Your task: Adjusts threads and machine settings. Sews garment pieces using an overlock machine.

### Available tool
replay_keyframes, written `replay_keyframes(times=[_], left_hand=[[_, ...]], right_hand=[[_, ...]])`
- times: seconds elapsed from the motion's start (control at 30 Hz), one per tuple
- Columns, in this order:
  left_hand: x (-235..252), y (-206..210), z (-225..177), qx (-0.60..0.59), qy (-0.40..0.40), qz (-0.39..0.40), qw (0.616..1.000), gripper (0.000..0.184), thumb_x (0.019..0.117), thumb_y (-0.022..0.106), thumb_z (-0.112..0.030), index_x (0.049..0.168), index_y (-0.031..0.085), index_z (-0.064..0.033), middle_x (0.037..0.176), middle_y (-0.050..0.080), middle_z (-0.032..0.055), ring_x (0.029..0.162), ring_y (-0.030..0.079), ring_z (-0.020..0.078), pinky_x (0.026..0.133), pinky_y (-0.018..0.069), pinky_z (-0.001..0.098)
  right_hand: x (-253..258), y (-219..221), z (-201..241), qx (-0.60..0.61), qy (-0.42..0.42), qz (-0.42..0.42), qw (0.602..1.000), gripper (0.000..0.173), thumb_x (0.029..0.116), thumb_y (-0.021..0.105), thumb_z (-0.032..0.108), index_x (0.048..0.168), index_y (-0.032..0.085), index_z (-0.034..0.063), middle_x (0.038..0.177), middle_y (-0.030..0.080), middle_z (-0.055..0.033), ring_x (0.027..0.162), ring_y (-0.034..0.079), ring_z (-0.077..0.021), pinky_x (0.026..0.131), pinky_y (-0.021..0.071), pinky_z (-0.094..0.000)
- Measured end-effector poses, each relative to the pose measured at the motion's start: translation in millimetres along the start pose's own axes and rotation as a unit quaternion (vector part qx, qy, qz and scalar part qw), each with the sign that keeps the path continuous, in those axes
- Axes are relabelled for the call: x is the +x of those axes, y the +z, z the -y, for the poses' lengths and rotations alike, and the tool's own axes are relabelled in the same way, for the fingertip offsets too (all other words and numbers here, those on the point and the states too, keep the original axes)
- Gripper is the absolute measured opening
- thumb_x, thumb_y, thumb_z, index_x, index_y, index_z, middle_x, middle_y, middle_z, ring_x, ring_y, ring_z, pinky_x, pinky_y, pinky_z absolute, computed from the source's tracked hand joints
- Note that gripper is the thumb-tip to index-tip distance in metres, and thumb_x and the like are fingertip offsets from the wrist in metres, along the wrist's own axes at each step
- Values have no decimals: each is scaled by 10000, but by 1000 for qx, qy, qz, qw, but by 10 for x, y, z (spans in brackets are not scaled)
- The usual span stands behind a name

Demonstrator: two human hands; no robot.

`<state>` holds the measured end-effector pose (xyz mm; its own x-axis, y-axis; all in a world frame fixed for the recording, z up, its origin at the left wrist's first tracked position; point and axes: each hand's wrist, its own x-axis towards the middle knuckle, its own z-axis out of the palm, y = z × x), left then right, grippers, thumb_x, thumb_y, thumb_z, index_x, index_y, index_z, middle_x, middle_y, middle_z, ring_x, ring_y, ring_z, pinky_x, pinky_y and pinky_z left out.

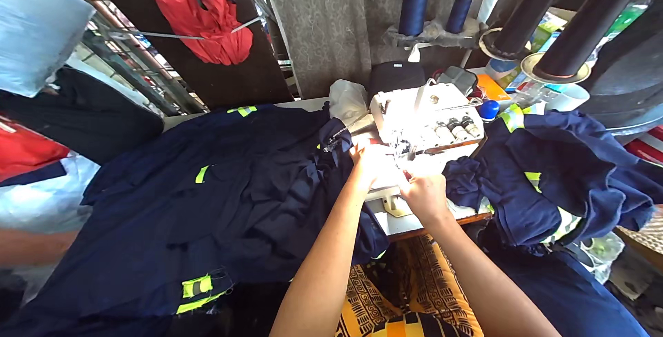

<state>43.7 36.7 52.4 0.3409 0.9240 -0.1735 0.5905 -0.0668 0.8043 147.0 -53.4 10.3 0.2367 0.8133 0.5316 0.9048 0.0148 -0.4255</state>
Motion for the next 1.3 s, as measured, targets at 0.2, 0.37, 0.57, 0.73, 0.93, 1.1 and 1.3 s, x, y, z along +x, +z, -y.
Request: replay_keyframes(times=[0.2,0.37,0.57,0.73,0.93,1.1,1.3], left_hand=[[-18,-11,0,5,5,4,1000,183,960,663,-40,1135,714,-32,1298,614,187,1263,509,336,1096,355,510],[-8,6,8,-11,2,-2,1000,180,956,657,-22,1128,708,-30,1240,638,177,1202,547,311,1042,412,479],[-30,-14,-2,9,20,2,1000,169,961,657,-36,1118,719,-26,1206,663,172,1193,562,307,1076,376,496],[-21,-16,3,20,21,4,1000,172,962,661,-46,1121,723,-27,1226,660,174,1214,552,316,1098,355,501],[-76,-34,-44,-53,-17,-2,998,231,988,626,-42,1212,647,12,1274,608,209,1211,539,324,1031,418,482],[-64,-20,-50,-73,-26,-7,997,196,989,616,-26,1178,650,13,1214,619,201,1139,564,301,974,455,455],[25,22,-25,-33,-33,-19,999,226,990,635,-76,1197,657,11,1267,615,216,1203,552,335,1025,426,495]], right_hand=[[3,15,4,-2,-4,-8,1000,169,887,644,80,757,695,-16,658,632,-147,615,662,-333,522,497,-505],[12,-2,14,-11,1,2,1000,186,903,636,105,773,704,-10,658,633,-143,611,660,-330,517,492,-503],[11,-9,22,-10,5,9,1000,194,906,635,108,776,707,-18,656,635,-150,620,665,-337,529,495,-510],[12,8,10,-8,-1,-2,1000,190,903,634,105,767,700,-11,652,628,-143,607,657,-324,517,488,-496],[13,9,12,-13,1,1,1000,191,902,636,108,773,706,-14,659,634,-145,611,661,-329,519,492,-502],[18,-4,20,-1,5,4,1000,163,893,631,84,794,713,-16,667,635,-147,615,657,-330,525,494,-499],[20,-7,24,-8,14,17,1000,191,906,621,99,770,698,-12,661,631,-150,620,662,-338,529,493,-505]])
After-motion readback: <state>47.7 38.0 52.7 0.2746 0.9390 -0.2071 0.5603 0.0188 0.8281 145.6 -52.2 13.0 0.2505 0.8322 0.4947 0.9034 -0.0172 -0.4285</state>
